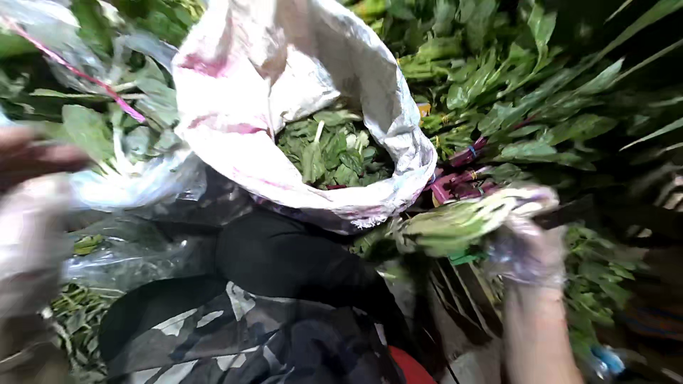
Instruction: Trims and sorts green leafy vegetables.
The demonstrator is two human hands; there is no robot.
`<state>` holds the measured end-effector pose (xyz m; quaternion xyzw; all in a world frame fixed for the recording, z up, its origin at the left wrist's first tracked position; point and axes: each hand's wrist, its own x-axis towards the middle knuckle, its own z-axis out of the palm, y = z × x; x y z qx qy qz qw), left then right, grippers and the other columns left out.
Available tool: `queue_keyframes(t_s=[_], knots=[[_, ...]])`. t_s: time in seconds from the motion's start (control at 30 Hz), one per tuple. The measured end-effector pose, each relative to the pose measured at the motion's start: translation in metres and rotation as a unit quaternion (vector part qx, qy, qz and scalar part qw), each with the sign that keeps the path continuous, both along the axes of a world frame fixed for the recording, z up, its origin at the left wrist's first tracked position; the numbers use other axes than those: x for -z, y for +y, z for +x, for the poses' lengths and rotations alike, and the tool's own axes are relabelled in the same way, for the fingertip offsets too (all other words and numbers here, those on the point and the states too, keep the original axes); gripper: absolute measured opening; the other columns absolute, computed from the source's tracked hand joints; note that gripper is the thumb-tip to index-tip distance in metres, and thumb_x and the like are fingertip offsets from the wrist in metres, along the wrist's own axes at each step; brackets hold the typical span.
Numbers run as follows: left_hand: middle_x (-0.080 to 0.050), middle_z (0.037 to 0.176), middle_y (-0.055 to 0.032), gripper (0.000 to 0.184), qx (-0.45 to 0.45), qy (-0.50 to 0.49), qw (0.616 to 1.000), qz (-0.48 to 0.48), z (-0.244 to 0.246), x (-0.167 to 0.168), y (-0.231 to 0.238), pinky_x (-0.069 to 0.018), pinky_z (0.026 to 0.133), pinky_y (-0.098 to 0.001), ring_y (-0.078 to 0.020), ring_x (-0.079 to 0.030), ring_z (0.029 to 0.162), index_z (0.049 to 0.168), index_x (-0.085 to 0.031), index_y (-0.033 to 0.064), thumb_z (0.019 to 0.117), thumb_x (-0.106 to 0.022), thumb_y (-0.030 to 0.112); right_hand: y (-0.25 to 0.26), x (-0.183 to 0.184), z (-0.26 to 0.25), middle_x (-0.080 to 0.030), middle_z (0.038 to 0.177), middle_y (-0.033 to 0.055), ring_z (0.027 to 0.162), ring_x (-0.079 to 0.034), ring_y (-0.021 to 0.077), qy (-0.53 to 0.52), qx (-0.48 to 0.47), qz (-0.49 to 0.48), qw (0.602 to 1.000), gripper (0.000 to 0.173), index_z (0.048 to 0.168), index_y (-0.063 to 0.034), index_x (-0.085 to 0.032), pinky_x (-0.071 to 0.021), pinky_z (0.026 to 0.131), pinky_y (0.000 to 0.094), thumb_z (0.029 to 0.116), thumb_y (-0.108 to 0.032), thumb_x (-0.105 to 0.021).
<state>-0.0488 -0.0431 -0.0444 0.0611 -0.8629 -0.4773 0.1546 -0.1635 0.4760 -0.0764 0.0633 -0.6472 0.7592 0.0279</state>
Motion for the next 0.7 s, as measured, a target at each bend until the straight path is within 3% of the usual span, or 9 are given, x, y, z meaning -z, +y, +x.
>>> queue_keyframes(t_s=[0.1, 0.17, 0.23, 0.33, 0.4, 0.47, 0.53, 0.6, 0.7], knots=[[-0.064, 0.13, -0.0036, 0.043, 0.172, 0.131, 0.976, -0.024, -0.08, -0.031, 0.096, -0.0531, 0.104, -0.0304, -0.0103, -0.063, 0.118, 0.136, -0.055, 0.0036, 0.1015, -0.059, 0.028, -0.05, -0.04, -0.058, -0.071, 0.108, -0.0018, 0.095, -0.069, 0.0106, 0.086, -0.228, -0.149, 0.958, 0.027, 0.112, -0.0218, -0.067, -0.0603, 0.079, 0.0263, 0.0867, -0.023, -0.075], [-0.063, 0.133, -0.0096, 0.051, 0.215, 0.079, 0.973, 0.001, -0.115, -0.038, 0.142, -0.0526, 0.103, -0.0298, -0.0099, -0.062, 0.119, 0.142, -0.052, 0.0008, 0.1003, -0.059, 0.03, -0.108, -0.044, -0.087, -0.071, 0.112, 0.0013, 0.102, -0.07, 0.0138, 0.062, -0.312, -0.238, 0.918, 0.023, 0.112, -0.0186, -0.067, -0.0602, 0.086, 0.0288, 0.0895, -0.021, -0.067], [-0.061, 0.137, -0.01, 0.065, 0.242, -0.029, 0.966, 0.084, -0.134, -0.039, 0.161, -0.054, 0.097, -0.0303, -0.0099, -0.063, 0.115, 0.151, -0.043, 0.0067, 0.0948, -0.066, 0.032, -0.16, -0.041, -0.105, -0.071, 0.115, 0.0009, 0.106, -0.069, 0.0129, 0.014, -0.357, -0.267, 0.895, 0.023, 0.114, -0.0178, -0.067, -0.0595, 0.089, 0.0291, 0.0919, -0.019, -0.061], [-0.064, 0.132, -0.0121, 0.062, 0.166, -0.129, 0.964, 0.164, -0.131, -0.048, 0.153, -0.0549, 0.089, -0.0354, -0.0164, -0.065, 0.105, 0.15, -0.046, 0.0114, 0.0935, -0.071, 0.008, -0.203, -0.049, -0.111, -0.071, 0.114, -0.0067, 0.099, -0.067, 0.0026, -0.019, -0.288, -0.077, 0.954, 0.032, 0.122, -0.0202, -0.066, -0.0579, 0.082, 0.0219, 0.0965, -0.014, -0.048], [-0.064, 0.128, -0.014, 0.062, 0.096, -0.138, 0.972, 0.166, -0.128, -0.04, 0.142, -0.0562, 0.086, -0.0377, -0.0192, -0.066, 0.101, 0.147, -0.047, 0.0113, 0.091, -0.073, 0.007, -0.21, -0.047, -0.113, -0.068, 0.118, -0.0039, 0.093, -0.064, 0.0006, 0.009, -0.223, 0.085, 0.971, 0.033, 0.133, -0.0134, -0.062, -0.0554, 0.079, 0.0212, 0.102, -0.016, -0.052], [-0.062, 0.13, -0.0179, 0.073, 0.059, -0.139, 0.975, 0.161, -0.129, -0.031, 0.134, -0.0552, 0.09, -0.0422, -0.0235, -0.066, 0.105, 0.149, -0.043, 0.0094, 0.0859, -0.08, 0.007, -0.216, -0.043, -0.112, -0.068, 0.103, -0.0011, 0.077, -0.06, -0.0003, 0.027, -0.178, 0.163, 0.97, 0.026, 0.125, -0.0058, -0.061, -0.0518, 0.066, 0.0197, 0.1007, -0.014, -0.059], [-0.064, 0.123, -0.0151, 0.077, 0.067, -0.113, 0.973, 0.191, -0.137, -0.01, 0.128, -0.0574, 0.087, -0.0384, -0.0192, -0.067, 0.1, 0.147, -0.042, 0.01, 0.0816, -0.082, 0.009, -0.221, -0.038, -0.107, -0.067, 0.097, 0.0016, 0.078, -0.06, 0.0025, 0.046, -0.188, 0.191, 0.962, 0.028, 0.119, -0.0017, -0.063, -0.0534, 0.071, 0.0232, 0.0921, -0.008, -0.07], [-0.067, 0.114, -0.0111, 0.07, 0.079, -0.114, 0.961, 0.241, -0.136, -0.003, 0.128, -0.0581, 0.078, -0.0337, -0.0144, -0.067, 0.09, 0.147, -0.041, 0.0115, 0.0871, -0.076, 0.013, -0.226, -0.033, -0.104, -0.068, 0.092, 0.0007, 0.077, -0.062, 0.0019, 0.066, -0.185, 0.211, 0.958, 0.025, 0.111, -0.0042, -0.066, -0.0549, 0.071, 0.0219, 0.087, -0.005, -0.076], [-0.066, 0.109, -0.0104, 0.051, 0.058, -0.151, 0.962, 0.222, -0.128, -0.019, 0.133, -0.0546, 0.075, -0.033, -0.0148, -0.064, 0.085, 0.147, -0.044, 0.0137, 0.0998, -0.063, 0.017, -0.227, -0.029, -0.11, -0.071, 0.094, 0.0039, 0.08, -0.066, 0.0022, 0.122, -0.171, 0.261, 0.942, 0.017, 0.107, -0.0023, -0.07, -0.0558, 0.074, 0.0221, 0.0902, -0.008, -0.07]])
